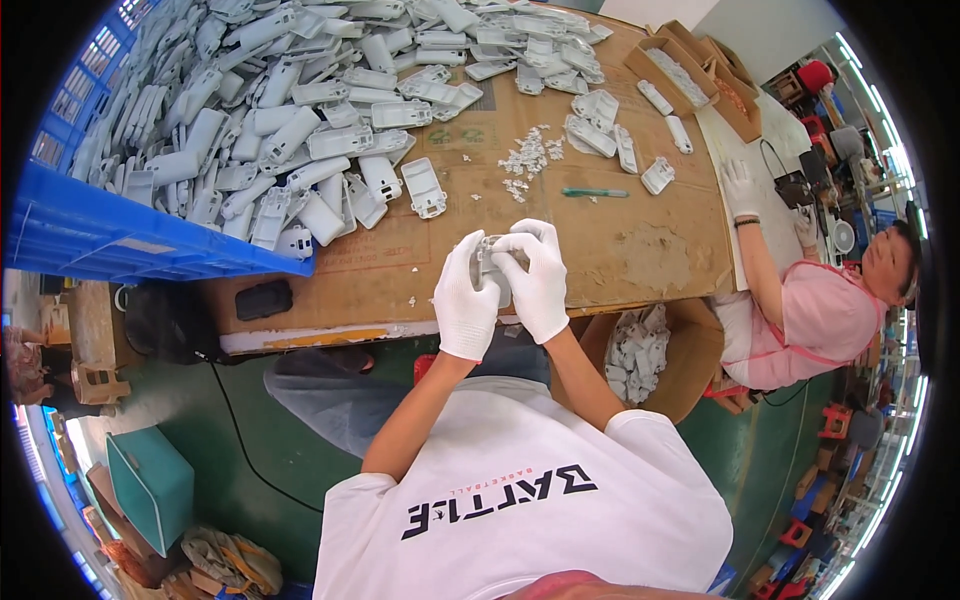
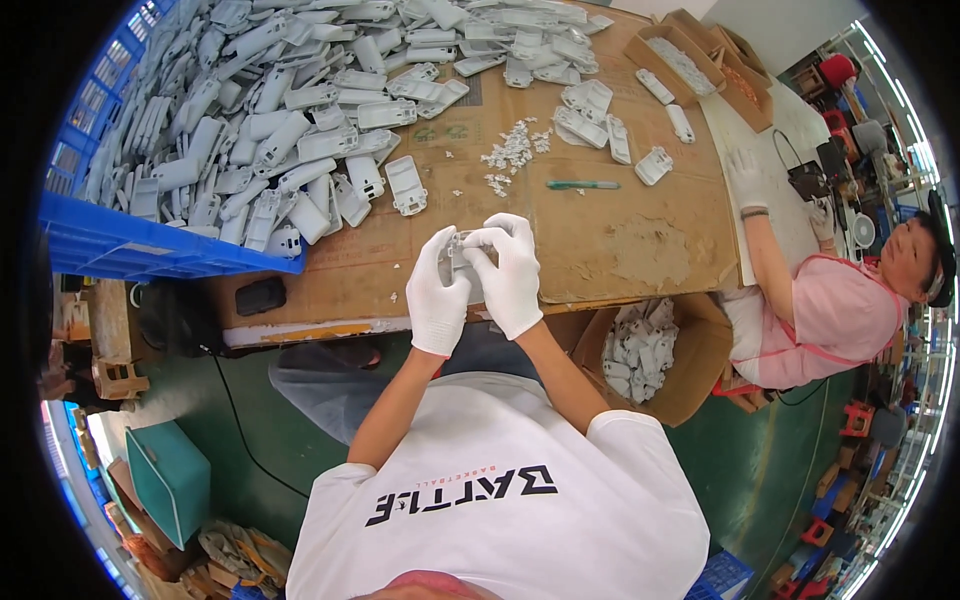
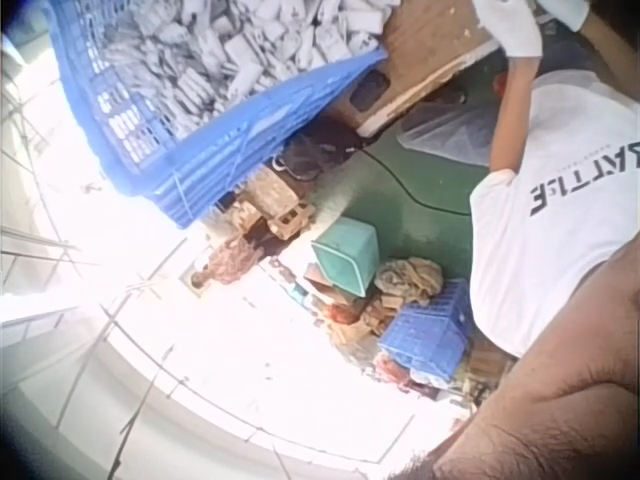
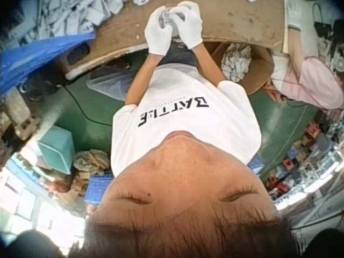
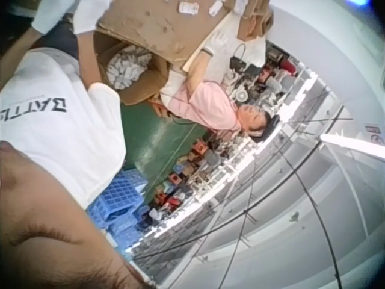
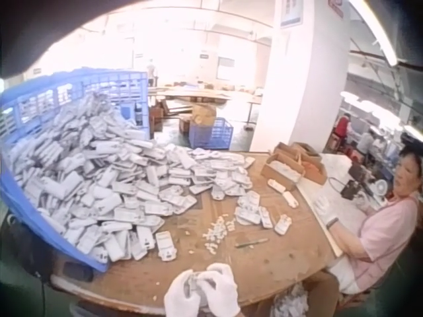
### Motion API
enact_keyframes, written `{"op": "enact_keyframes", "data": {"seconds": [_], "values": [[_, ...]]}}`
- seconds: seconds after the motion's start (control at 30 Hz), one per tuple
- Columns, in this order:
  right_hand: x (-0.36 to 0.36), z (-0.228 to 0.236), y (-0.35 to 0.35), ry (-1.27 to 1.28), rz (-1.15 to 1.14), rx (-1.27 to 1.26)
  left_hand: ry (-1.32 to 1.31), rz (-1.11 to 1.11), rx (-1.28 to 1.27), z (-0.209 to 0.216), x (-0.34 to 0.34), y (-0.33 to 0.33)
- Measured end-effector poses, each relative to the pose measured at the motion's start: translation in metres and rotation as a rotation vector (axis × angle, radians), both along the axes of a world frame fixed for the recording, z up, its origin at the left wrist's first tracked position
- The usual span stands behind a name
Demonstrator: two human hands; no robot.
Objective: The person assembles plastic housing components for an electronic device by hand.
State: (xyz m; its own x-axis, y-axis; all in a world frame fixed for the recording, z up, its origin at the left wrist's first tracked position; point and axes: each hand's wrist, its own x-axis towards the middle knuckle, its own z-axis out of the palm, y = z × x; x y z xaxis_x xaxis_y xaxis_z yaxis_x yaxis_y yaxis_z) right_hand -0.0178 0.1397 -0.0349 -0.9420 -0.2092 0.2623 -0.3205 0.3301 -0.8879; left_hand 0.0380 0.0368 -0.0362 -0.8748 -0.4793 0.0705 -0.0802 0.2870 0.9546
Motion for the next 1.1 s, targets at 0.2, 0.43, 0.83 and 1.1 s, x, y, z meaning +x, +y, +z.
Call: {"op": "enact_keyframes", "data": {"seconds": [0.2, 0.43, 0.83, 1.1], "values": [[0.013, -0.005, -0.013, 0.088, -0.125, -0.05, 0.009, 0.062, 0.034, 0.013, 0.001, 0.01], [0.013, -0.002, -0.012, 0.105, -0.125, -0.102, 0.093, 0.093, 0.033, 0.007, 0.003, 0.014], [-0.004, 0.009, 0.009, -0.643, 0.274, -0.58, 0.198, 0.045, -0.048, 0.011, 0.007, 0.013], [-0.001, 0.021, 0.012, -0.442, 0.198, -0.229, 0.181, 0.01, -0.073, 0.012, 0.005, 0.009]]}}
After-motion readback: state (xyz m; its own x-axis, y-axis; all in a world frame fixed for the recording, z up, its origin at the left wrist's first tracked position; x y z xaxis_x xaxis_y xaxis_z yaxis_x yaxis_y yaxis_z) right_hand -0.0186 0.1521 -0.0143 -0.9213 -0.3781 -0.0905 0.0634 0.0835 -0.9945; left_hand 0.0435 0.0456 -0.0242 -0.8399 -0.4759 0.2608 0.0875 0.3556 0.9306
